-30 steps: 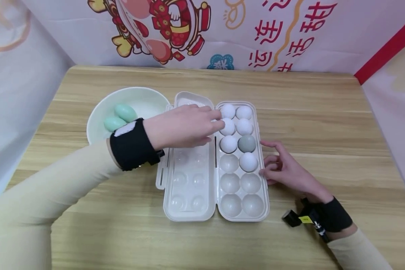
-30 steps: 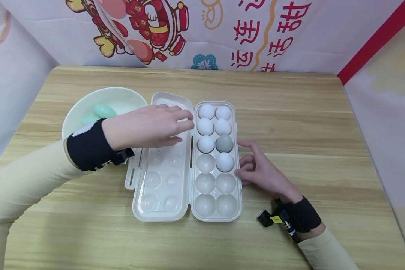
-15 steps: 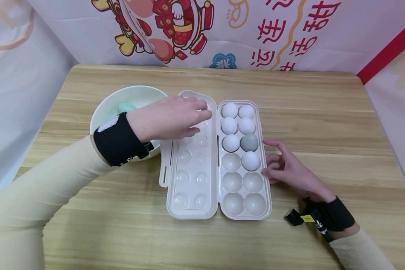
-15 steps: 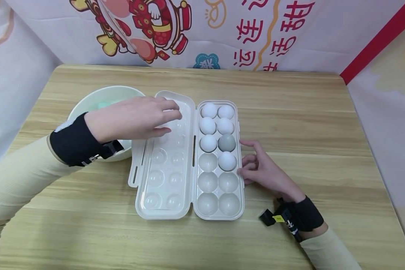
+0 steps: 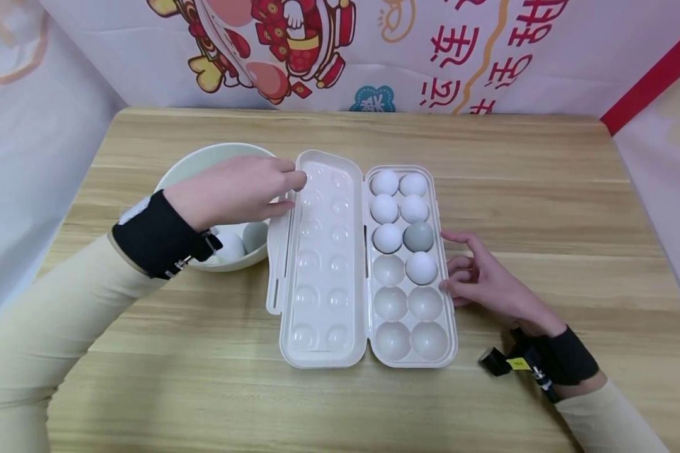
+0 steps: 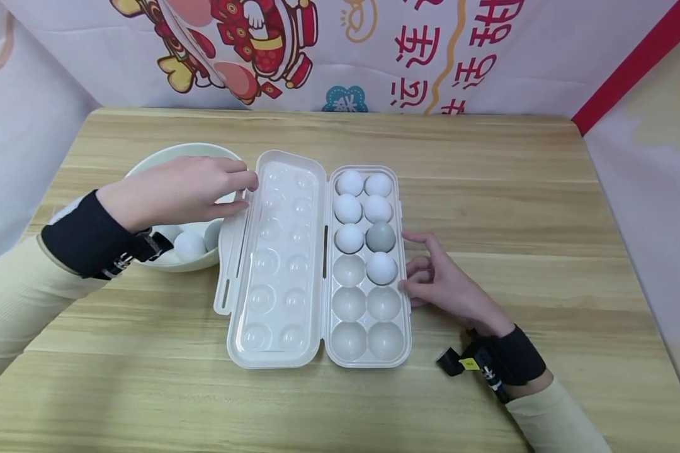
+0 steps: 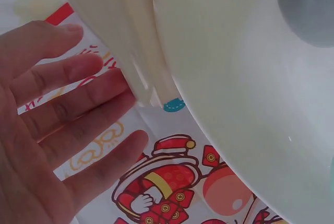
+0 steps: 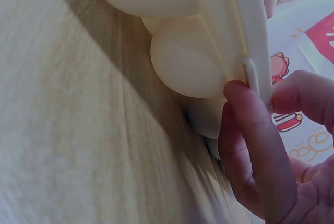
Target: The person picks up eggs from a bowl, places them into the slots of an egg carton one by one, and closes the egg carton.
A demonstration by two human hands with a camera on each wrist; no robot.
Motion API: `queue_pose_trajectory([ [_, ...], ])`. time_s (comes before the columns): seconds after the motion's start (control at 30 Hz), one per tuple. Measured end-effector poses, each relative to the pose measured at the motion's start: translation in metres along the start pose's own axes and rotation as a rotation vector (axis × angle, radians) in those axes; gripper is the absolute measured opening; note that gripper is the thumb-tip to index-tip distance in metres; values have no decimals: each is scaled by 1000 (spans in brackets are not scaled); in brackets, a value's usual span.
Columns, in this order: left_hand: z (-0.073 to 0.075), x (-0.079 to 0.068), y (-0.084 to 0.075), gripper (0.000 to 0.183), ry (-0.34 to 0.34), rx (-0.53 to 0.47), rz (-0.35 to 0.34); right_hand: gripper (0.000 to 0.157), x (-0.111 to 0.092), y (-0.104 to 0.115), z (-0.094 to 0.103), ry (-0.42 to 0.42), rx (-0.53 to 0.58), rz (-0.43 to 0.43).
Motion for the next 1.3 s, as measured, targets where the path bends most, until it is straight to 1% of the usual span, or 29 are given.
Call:
queue_pose_trajectory([
  [0.13, 1, -1, 4, 23, -37, -2, -5, 78, 0, -1, 1, -1, 7, -12],
  [0.27, 2, -6, 12, 21, -91, 55, -1, 78, -1, 0, 1, -3, 5, -22],
  [0.37, 0, -9, 21, 21, -90, 64, 15, 78, -1, 0, 3, -6, 4, -27],
  [0.53, -11, -10, 43, 21, -3, 6, 67, 79, -1, -1, 4, -8, -10, -46],
  [0.73, -26, -11, 69, 28, 106, -87, 183, 78, -1, -2, 6, -6, -16, -58],
  [0.83, -34, -11, 80, 32, 173, -112, 237, 78, -1, -4, 7, -12, -6, -62],
  [0.93, -42, -10, 89, 35, 242, -120, 271, 78, -1, -4, 7, -15, 8, -55],
  [1.03, -50, -9, 97, 39, 305, -116, 297, 78, -2, -4, 6, -12, 27, -46],
  [1.13, -56, -8, 101, 40, 339, -103, 313, 78, -2, -5, 5, -12, 46, -44],
  [1.3, -59, -6, 102, 39, 355, -61, 328, 77, -3, -5, 4, -13, 47, -39],
])
Point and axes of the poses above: each hand's wrist, its own x-axis towards the middle knuckle, its own z-axis out of the back of the hand, y = z × x, the point moved 7 cm from there along x, towards the middle knuckle, and after that the axes turned 3 degrees about z, right-handed, at the moved point
